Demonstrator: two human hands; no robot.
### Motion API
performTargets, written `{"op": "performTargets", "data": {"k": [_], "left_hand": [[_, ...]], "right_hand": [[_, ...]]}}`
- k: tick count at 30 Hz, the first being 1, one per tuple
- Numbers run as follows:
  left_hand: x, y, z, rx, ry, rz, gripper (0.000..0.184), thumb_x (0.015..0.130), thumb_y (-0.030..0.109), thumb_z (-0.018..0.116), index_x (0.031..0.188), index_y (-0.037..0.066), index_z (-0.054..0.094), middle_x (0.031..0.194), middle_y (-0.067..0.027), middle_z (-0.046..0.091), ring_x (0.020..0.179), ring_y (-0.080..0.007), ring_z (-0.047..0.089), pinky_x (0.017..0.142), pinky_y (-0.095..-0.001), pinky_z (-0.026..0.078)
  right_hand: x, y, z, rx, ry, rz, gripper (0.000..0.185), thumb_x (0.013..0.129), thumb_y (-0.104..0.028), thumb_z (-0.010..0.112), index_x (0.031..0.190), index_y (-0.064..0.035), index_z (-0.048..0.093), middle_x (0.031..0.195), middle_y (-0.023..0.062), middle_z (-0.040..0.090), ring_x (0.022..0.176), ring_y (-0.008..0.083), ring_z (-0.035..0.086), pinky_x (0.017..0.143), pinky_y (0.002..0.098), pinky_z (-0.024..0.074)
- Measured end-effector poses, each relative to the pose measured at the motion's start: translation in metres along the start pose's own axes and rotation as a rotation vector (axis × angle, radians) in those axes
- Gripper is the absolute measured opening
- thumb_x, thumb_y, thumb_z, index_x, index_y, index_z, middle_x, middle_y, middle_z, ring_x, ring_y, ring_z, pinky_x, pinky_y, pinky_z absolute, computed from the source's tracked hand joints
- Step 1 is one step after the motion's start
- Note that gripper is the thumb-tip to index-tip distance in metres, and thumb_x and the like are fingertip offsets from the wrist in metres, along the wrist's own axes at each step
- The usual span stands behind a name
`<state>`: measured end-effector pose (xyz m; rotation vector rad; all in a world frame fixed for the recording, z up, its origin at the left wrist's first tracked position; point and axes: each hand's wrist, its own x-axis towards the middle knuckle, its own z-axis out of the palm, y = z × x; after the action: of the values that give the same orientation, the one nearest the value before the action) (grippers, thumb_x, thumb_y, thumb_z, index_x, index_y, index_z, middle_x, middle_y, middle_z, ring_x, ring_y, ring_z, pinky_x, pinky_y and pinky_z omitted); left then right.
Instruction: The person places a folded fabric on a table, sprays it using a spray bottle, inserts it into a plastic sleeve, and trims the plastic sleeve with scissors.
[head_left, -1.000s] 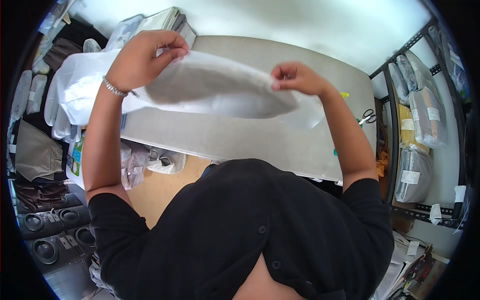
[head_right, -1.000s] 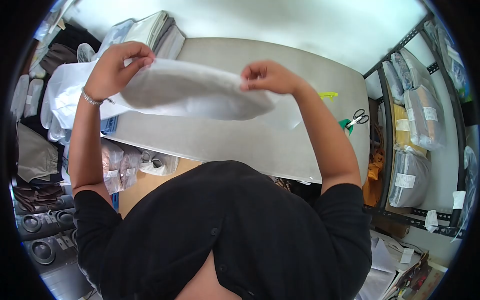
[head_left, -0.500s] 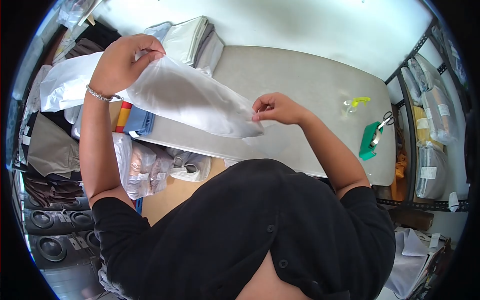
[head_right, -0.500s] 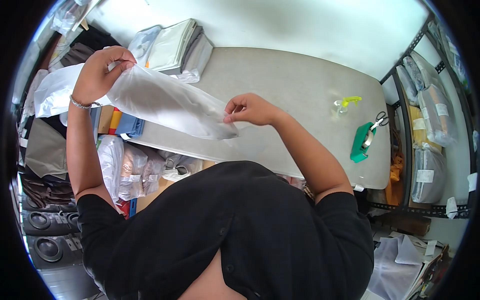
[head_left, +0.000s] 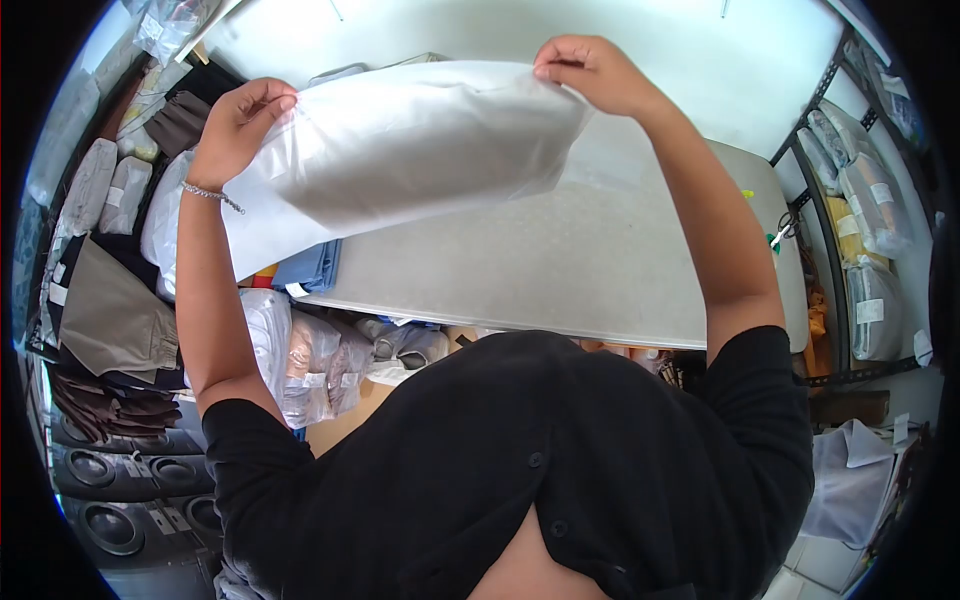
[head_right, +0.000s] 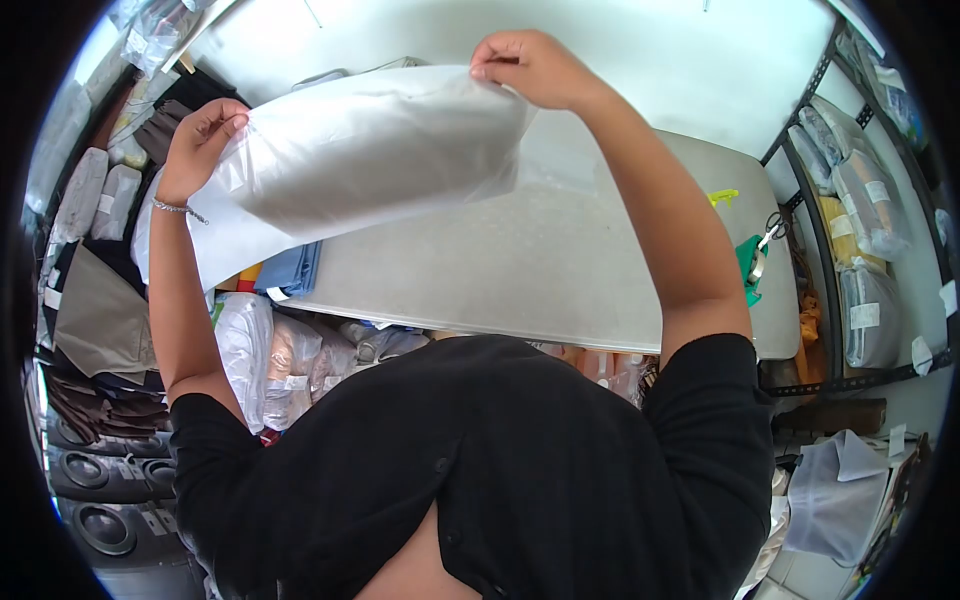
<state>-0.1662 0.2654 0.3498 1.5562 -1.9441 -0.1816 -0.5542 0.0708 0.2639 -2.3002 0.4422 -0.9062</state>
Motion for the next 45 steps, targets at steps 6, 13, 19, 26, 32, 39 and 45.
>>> {"op": "performTargets", "data": {"k": [6,13,19,26,32,39,45], "left_hand": [[0.012,0.004,0.007,0.033,0.073,0.088,0.018,0.097,0.014,0.061,0.102,-0.003,0.065,0.085,0.0001,0.064,0.081,-0.0039,0.056,0.075,-0.0193,0.045],[0.036,-0.020,0.057,-0.124,-0.038,0.149,0.020,0.096,0.013,0.062,0.105,-0.004,0.065,0.091,-0.0028,0.068,0.084,-0.0072,0.060,0.078,-0.0224,0.049],[0.065,-0.042,0.140,-0.127,-0.192,0.148,0.018,0.093,0.012,0.064,0.103,-0.002,0.069,0.084,-0.0061,0.070,0.079,-0.0114,0.063,0.078,-0.0251,0.051],[0.108,-0.066,0.252,0.054,-0.270,-0.009,0.017,0.092,0.020,0.063,0.093,0.004,0.069,0.084,-0.0112,0.069,0.076,-0.0260,0.065,0.073,-0.0354,0.050],[0.079,-0.090,0.331,0.312,-0.127,0.265,0.011,0.092,0.018,0.058,0.093,0.011,0.066,0.088,-0.0072,0.065,0.086,-0.0280,0.063,0.084,-0.0417,0.047],[-0.092,-0.103,0.514,0.256,-0.348,0.220,0.009,0.089,0.013,0.054,0.094,0.017,0.061,0.089,0.0003,0.060,0.090,-0.0176,0.062,0.092,-0.0396,0.039],[-0.122,-0.084,0.520,0.198,-0.371,0.024,0.011,0.082,0.014,0.063,0.091,0.018,0.059,0.087,0.0017,0.058,0.091,-0.0156,0.061,0.088,-0.0386,0.038]], "right_hand": [[-0.001,-0.023,-0.016,-0.125,0.105,0.060,0.010,0.095,-0.013,0.060,0.093,-0.0042,0.066,0.085,-0.0001,0.066,0.081,0.0083,0.058,0.079,0.0248,0.0466],[-0.040,0.001,-0.028,-0.027,0.057,0.190,0.010,0.097,-0.013,0.057,0.096,-0.0048,0.063,0.086,-0.0031,0.062,0.084,0.0064,0.055,0.081,0.0240,0.0446],[-0.071,0.055,-0.039,0.130,-0.195,0.453,0.012,0.098,-0.015,0.053,0.102,-0.0064,0.060,0.094,-0.0050,0.059,0.090,0.0051,0.051,0.087,0.0228,0.0414],[-0.083,0.151,-0.029,-0.127,-0.259,0.767,0.026,0.092,-0.035,0.060,0.089,-0.0094,0.060,0.083,-0.0003,0.060,0.084,0.0124,0.054,0.084,0.0299,0.0422],[-0.136,0.202,-0.018,-0.693,-0.063,0.193,0.028,0.084,-0.037,0.071,0.080,-0.0135,0.056,0.078,0.0041,0.059,0.089,0.0255,0.056,0.090,0.0447,0.0366],[-0.329,0.274,0.106,-0.905,-0.345,0.196,0.004,0.081,-0.017,0.060,0.079,-0.0162,0.057,0.086,0.0012,0.057,0.094,0.0214,0.058,0.088,0.0427,0.0403],[-0.345,0.250,0.126,-0.911,-0.211,0.251,0.006,0.077,-0.013,0.061,0.078,-0.0146,0.055,0.084,0.0002,0.054,0.085,0.0176,0.057,0.083,0.0376,0.0401]]}}
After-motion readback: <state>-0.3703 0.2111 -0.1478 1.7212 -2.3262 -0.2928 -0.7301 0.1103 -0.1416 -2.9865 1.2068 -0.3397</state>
